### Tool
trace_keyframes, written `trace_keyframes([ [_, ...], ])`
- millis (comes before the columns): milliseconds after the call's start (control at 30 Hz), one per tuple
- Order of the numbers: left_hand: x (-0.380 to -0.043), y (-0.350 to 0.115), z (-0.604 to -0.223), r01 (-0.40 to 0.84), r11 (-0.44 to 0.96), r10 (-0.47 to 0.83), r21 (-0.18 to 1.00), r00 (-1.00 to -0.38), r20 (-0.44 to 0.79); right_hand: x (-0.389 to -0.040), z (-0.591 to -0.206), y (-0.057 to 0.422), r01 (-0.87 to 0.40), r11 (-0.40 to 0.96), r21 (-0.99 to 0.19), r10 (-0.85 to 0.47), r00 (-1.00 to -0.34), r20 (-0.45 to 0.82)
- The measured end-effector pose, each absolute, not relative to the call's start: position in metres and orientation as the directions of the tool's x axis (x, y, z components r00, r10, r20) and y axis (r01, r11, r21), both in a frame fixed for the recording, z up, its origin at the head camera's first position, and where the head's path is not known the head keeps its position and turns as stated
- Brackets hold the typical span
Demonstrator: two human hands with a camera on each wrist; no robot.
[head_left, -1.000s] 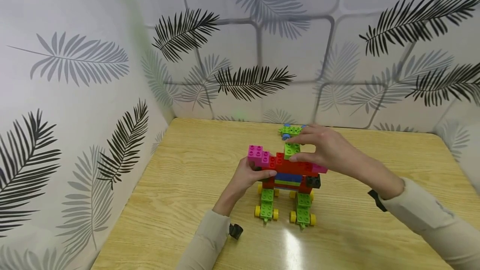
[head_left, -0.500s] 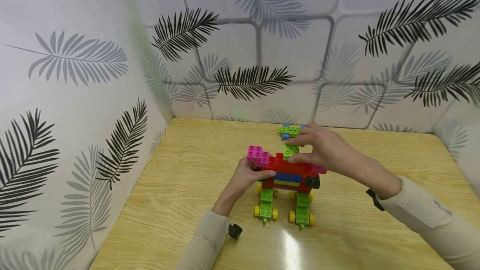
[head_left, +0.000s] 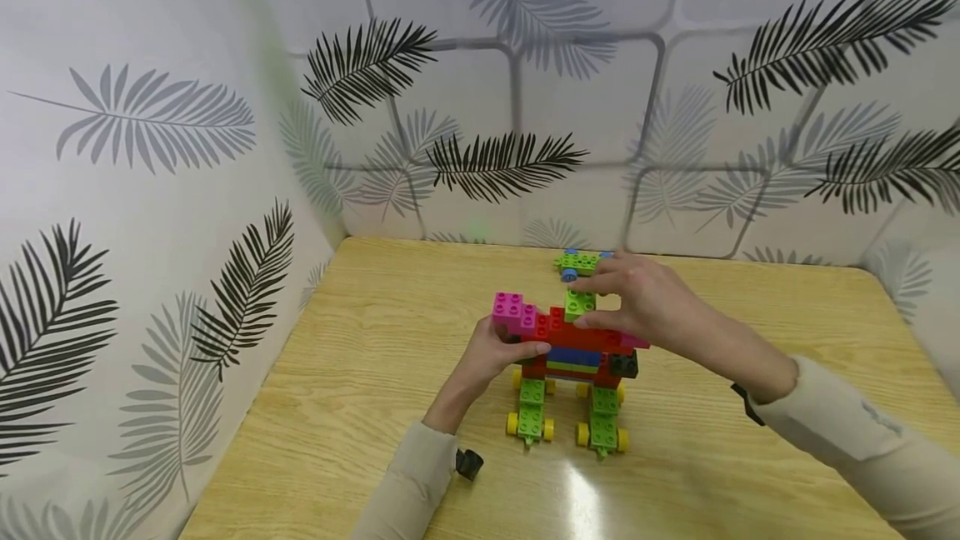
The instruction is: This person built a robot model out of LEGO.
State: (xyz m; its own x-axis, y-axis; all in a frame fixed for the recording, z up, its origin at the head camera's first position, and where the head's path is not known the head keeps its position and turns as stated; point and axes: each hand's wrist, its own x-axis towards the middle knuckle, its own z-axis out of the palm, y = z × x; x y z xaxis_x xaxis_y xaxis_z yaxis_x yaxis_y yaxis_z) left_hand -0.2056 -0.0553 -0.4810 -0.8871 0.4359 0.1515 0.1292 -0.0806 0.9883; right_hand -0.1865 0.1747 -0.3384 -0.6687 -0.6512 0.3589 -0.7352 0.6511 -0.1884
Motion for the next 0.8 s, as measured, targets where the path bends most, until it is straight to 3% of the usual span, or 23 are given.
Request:
trace_keyframes([
  [800, -0.207, -0.0554, -0.4825, 0.145, -0.101, 0.443, 0.984, -0.879, 0.175, -0.1882, -0.3391, 0.1747, -0.719, 0.659, -0.22, -0.64, -0.69, 0.337],
])
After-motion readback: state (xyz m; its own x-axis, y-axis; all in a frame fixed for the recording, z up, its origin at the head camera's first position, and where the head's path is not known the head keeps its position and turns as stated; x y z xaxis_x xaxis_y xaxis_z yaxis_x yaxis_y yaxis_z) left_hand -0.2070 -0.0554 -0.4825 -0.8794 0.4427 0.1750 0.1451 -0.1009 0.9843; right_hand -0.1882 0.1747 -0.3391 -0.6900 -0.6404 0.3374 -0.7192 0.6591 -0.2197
